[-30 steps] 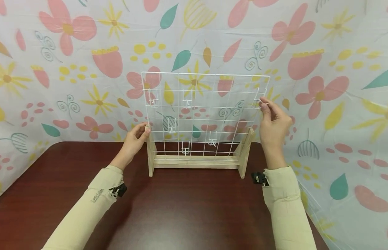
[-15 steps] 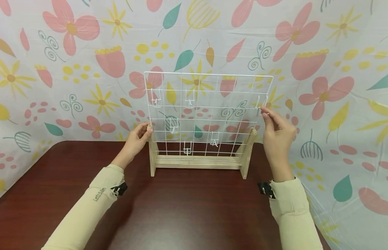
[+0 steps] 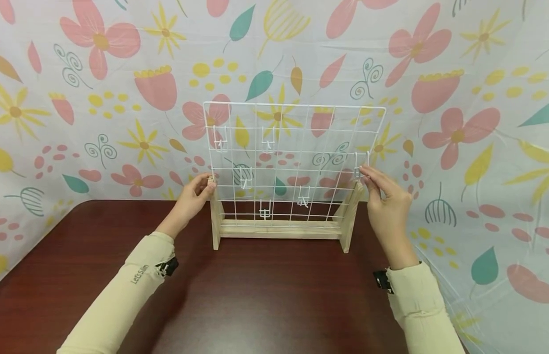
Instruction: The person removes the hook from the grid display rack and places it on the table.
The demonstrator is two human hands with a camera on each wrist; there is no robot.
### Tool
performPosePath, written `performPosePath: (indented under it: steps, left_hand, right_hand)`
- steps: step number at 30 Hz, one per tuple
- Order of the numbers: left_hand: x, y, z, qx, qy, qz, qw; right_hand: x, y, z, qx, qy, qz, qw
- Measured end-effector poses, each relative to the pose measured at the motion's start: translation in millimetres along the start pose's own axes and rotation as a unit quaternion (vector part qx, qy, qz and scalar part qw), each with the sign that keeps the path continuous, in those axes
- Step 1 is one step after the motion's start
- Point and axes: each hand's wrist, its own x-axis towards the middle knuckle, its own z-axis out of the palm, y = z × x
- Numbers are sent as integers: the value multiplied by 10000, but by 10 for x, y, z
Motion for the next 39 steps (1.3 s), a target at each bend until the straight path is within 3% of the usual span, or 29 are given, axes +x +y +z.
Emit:
performPosePath:
  steps: [5,12,23,32,39]
  left_hand:
    - [-11,3,-19,8,3,10,10000]
    - [-19,6,-21,-15,-51,-128,9999]
    - [15,42,-15,-86,-68,-282,9995]
    - [6,16,-20,-372,-98,-413,9984]
    - [-23,94,-19,-568,-209,-591,9964]
  right_hand:
    - [-46,-26,-33,-39,8,-149,9999]
    - [-240,196,-66,-159,-410,-299,9986]
    - [-477,282,-17,-52,-858,-1089,9903]
    - [-691,380,-13,-121,-1419,-1605,9767]
    - [-816,498,-4,224,-1848,-1898,9640]
